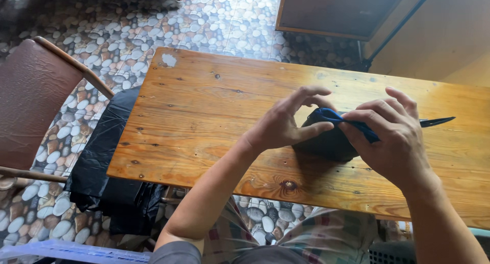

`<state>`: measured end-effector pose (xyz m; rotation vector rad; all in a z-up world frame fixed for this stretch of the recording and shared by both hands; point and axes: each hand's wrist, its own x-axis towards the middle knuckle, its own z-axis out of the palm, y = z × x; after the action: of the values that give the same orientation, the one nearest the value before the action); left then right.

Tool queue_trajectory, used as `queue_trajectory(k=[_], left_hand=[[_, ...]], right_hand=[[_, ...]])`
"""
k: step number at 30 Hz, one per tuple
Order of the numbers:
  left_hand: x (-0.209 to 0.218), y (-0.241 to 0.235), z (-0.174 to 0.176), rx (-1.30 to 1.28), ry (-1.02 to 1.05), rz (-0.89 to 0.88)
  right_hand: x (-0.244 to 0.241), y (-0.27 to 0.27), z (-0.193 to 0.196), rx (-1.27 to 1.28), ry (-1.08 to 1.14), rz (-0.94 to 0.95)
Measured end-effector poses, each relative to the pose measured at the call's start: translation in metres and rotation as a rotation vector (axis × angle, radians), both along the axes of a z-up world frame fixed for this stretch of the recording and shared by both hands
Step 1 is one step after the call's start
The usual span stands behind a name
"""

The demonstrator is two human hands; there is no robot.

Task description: The person folds a long piece of black fabric on a wooden table, rolling it into a compact bundle. They then place the bundle into a small black pouch, secure it with a blue elastic band, and use a brush to clean the pouch before placing it into a plastic basket.

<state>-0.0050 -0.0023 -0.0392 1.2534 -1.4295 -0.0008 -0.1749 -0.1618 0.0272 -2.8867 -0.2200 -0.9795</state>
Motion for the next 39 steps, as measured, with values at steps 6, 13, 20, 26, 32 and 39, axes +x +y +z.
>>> queue_trajectory(k=[6, 13, 20, 26, 32, 39], left_hand=[[-0.008, -0.007, -0.007, -0.035, 0.357, -0.165], [-0.009, -0.011, -0.005, -0.114, 0.344, -0.182], [-0.008, -0.014, -0.012, -0.127, 0.341, -0.168], [-0.005, -0.024, -0.028, -0.158, 0.312, -0.142], [-0.003, -0.025, -0.027, -0.188, 0.278, -0.144], [0.0, -0.026, -0.034, -0.171, 0.275, -0.132]], right_hand=[[0.001, -0.002, -0.001, -0.011, 0.005, 0.008], [0.0, 0.007, 0.011, -0.043, 0.048, -0.041], [0.009, 0.031, 0.024, -0.067, 0.051, -0.008], [0.035, 0.037, 0.04, -0.215, 0.176, -0.006], [0.052, 0.029, 0.054, -0.187, 0.58, 0.005], [0.054, 0.025, 0.056, -0.208, 0.518, 0.16]])
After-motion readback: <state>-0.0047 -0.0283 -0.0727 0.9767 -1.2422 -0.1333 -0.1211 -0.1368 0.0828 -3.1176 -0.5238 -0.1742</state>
